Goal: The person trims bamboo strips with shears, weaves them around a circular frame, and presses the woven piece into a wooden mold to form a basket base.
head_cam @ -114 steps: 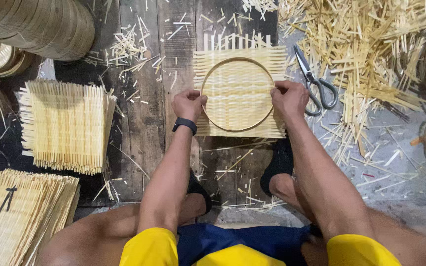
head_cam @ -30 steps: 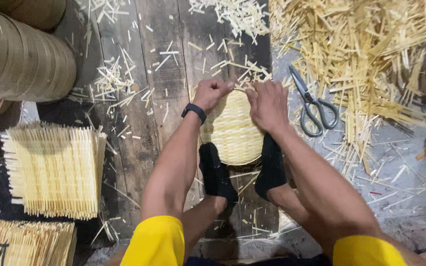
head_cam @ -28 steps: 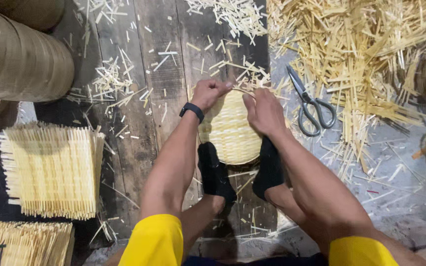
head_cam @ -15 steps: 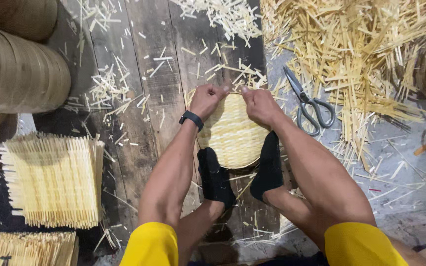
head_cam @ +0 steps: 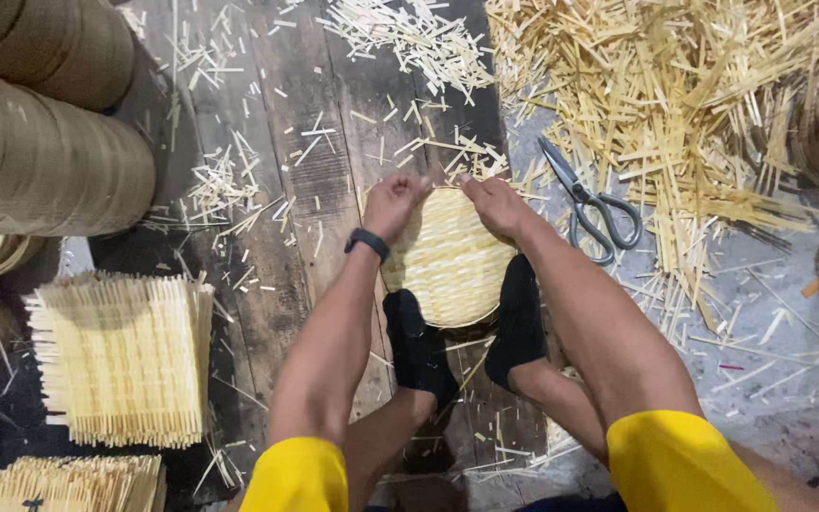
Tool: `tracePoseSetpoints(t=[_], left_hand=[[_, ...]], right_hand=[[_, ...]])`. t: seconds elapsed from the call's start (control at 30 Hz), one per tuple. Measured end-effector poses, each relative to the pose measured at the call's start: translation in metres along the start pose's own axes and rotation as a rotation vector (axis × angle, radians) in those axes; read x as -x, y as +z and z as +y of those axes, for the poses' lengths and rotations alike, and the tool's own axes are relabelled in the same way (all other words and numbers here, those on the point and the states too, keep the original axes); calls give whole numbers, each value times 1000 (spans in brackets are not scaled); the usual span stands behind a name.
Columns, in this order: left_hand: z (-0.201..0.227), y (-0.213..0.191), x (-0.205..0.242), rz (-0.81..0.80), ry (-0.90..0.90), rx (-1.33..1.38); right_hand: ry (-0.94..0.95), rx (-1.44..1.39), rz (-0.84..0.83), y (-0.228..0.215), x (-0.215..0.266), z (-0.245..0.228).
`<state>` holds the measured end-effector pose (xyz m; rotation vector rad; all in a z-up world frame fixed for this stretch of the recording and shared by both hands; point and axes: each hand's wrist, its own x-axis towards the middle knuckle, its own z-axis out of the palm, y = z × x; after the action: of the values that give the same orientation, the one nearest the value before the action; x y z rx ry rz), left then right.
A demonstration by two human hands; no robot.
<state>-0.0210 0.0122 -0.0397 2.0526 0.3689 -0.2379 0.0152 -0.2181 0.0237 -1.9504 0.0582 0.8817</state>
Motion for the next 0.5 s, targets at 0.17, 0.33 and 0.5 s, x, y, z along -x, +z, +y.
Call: tracePoseSetpoints(t=[0.17,0.33,0.5], left_hand=[[-38,-4,15,-55,-213,-292],[-47,-10,7,-101,-189,-165],[-25,-18,13,-79,-156,123]], right_hand=[[47,-112,-84,-4,6,-3],[88,-73,-43,5,-19,31],[-353,-33,116,-8,-60,97]])
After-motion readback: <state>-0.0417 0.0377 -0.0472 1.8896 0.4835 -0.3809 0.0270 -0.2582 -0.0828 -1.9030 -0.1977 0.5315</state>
